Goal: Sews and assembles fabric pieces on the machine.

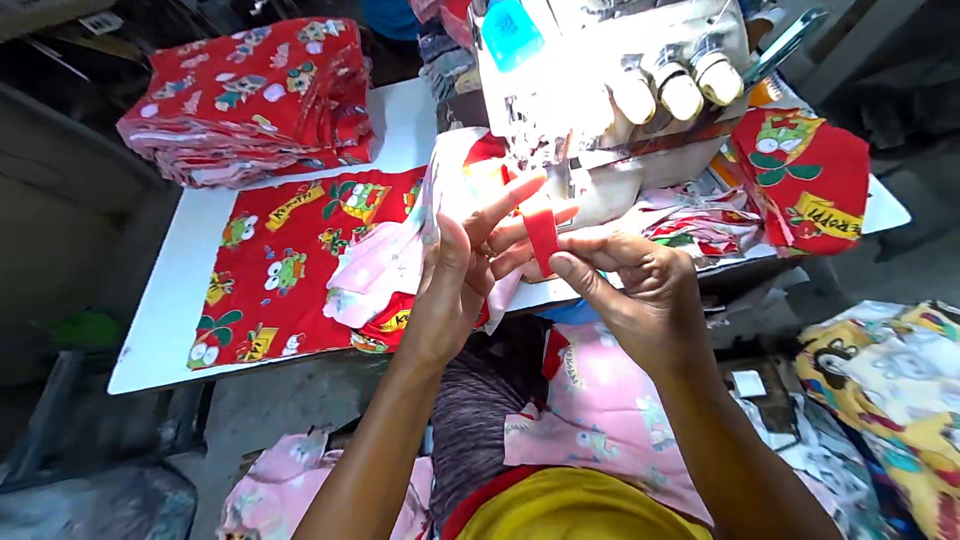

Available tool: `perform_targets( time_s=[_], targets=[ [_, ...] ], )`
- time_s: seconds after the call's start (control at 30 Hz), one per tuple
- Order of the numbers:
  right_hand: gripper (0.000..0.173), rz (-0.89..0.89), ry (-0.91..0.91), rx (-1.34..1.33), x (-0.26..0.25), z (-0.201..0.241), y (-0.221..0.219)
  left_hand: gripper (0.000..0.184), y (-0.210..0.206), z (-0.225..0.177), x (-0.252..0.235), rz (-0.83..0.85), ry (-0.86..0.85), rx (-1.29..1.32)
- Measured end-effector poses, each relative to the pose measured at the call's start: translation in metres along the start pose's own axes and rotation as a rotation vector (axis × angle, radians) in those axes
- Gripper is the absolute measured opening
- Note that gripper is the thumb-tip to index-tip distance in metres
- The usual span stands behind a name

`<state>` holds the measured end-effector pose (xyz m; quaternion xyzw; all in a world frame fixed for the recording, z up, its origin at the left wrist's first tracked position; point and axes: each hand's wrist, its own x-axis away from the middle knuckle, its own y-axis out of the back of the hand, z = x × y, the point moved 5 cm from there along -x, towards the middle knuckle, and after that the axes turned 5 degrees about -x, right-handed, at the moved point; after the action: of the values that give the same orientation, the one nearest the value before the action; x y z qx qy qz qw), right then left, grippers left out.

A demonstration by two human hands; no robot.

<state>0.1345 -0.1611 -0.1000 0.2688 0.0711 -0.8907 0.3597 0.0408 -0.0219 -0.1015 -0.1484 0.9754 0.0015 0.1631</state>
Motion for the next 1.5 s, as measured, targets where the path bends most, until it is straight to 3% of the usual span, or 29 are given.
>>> perform_targets(
  time_s=[0.17,0.5,0.57,0.7,0.8,0.9,1.0,1.23,1.37,1.5],
  targets=[
    [0.014,0.014,-0.038,-0.033,-0.004,-0.005,-0.001,0.073,0.001,-0.002,-0.002,0.154,-0.049,0.016],
    [0.010,0.044,-0.115,-0.143,-0.007,-0.011,-0.003,0.077,0.005,0.003,0.003,0.132,-0.040,-0.031],
    [0.010,0.077,-0.132,-0.186,-0.005,-0.010,-0.002,0.070,0.013,0.003,0.002,0.053,-0.016,-0.175],
    [0.011,0.133,-0.159,-0.255,-0.001,-0.006,0.000,0.024,0.062,-0.003,-0.026,-0.187,-0.066,-0.826],
    [0.011,0.152,-0.159,-0.247,0.001,-0.005,0.000,0.020,0.089,-0.003,-0.050,-0.063,-0.122,-1.082],
    [0.008,0.138,-0.153,-0.222,0.002,-0.005,0.000,0.026,0.089,-0.003,-0.065,0.210,-0.079,-1.115],
    [0.004,0.131,-0.128,-0.189,0.003,-0.005,0.000,0.027,0.081,-0.005,-0.068,0.338,-0.035,-1.157],
    [0.010,0.085,-0.018,-0.196,0.005,-0.010,0.002,0.018,0.057,-0.020,-0.053,0.383,-0.173,-1.410],
    [0.008,0.072,-0.007,-0.193,0.006,-0.014,0.004,0.028,0.050,-0.031,-0.041,0.361,-0.129,-1.566],
    [0.006,0.090,-0.041,-0.249,0.006,-0.018,0.002,0.031,0.041,-0.045,-0.029,0.413,-0.104,-1.544]
  ],
)
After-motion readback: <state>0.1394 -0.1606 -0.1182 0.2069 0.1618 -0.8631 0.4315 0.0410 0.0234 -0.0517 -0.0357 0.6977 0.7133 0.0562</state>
